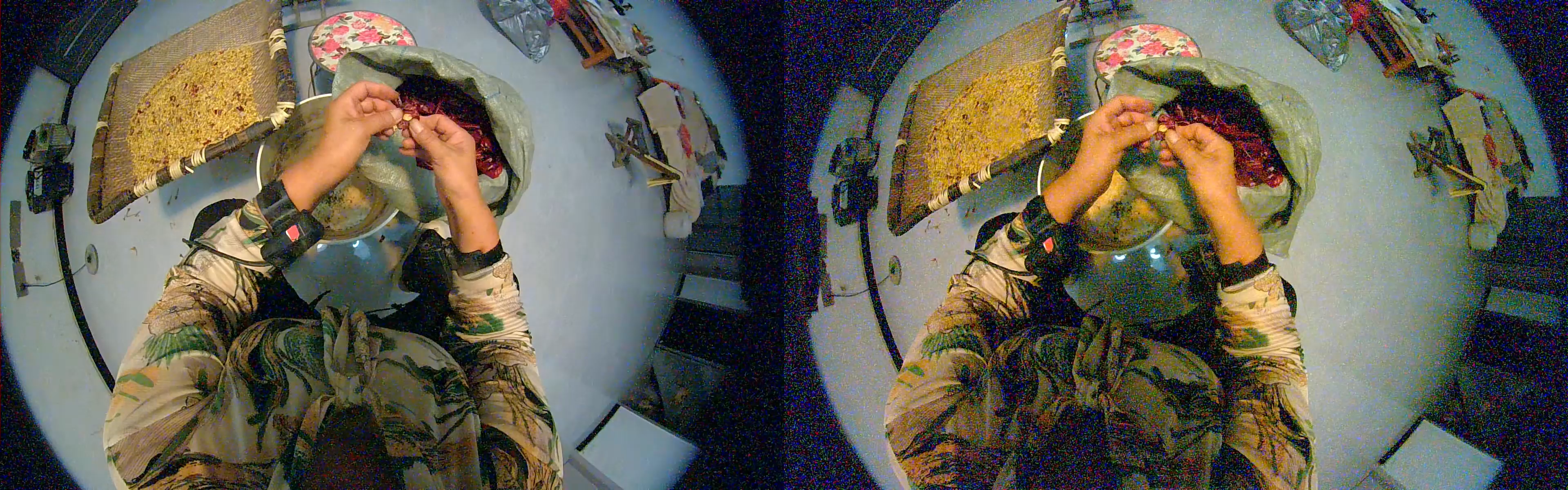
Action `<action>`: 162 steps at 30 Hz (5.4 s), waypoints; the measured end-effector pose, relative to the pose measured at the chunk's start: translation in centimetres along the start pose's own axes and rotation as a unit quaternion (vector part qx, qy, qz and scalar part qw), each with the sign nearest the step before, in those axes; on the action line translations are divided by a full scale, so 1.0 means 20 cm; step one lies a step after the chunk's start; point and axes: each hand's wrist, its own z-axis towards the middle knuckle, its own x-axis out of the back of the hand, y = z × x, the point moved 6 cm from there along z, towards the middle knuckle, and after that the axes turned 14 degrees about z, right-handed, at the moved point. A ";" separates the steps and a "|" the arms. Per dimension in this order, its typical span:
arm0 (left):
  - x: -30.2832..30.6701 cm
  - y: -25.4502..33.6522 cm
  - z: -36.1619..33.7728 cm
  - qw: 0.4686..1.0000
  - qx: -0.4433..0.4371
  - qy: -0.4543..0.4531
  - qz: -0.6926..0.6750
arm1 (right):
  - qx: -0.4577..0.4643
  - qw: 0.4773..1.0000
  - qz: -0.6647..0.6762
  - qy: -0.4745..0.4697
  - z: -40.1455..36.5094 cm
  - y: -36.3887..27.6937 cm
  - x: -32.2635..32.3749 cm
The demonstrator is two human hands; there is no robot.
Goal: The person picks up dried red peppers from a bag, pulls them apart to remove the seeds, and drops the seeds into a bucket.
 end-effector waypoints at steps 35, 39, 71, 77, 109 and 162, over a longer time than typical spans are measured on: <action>0.00 0.07 -0.03 0.979 -0.049 0.011 0.200 | 0.117 0.969 -0.219 0.005 -0.01 -0.02 -0.01; 0.01 0.05 -0.02 0.981 -0.028 0.003 0.190 | 0.123 0.965 -0.231 -0.002 -0.02 -0.03 -0.02; 0.02 0.07 -0.01 0.982 -0.042 -0.008 0.184 | 0.024 0.989 -0.144 -0.016 0.00 0.01 0.00; 0.01 0.14 -0.04 0.958 -0.076 -0.014 0.275 | 0.036 0.987 -0.155 -0.026 -0.01 -0.01 -0.03; 0.02 0.05 0.02 0.993 0.050 -0.099 -0.052 | -0.038 0.993 0.079 -0.084 0.00 0.00 -0.05; 0.06 0.07 0.02 0.994 0.007 -0.045 0.096 | 0.019 0.993 -0.117 -0.020 0.00 0.00 -0.03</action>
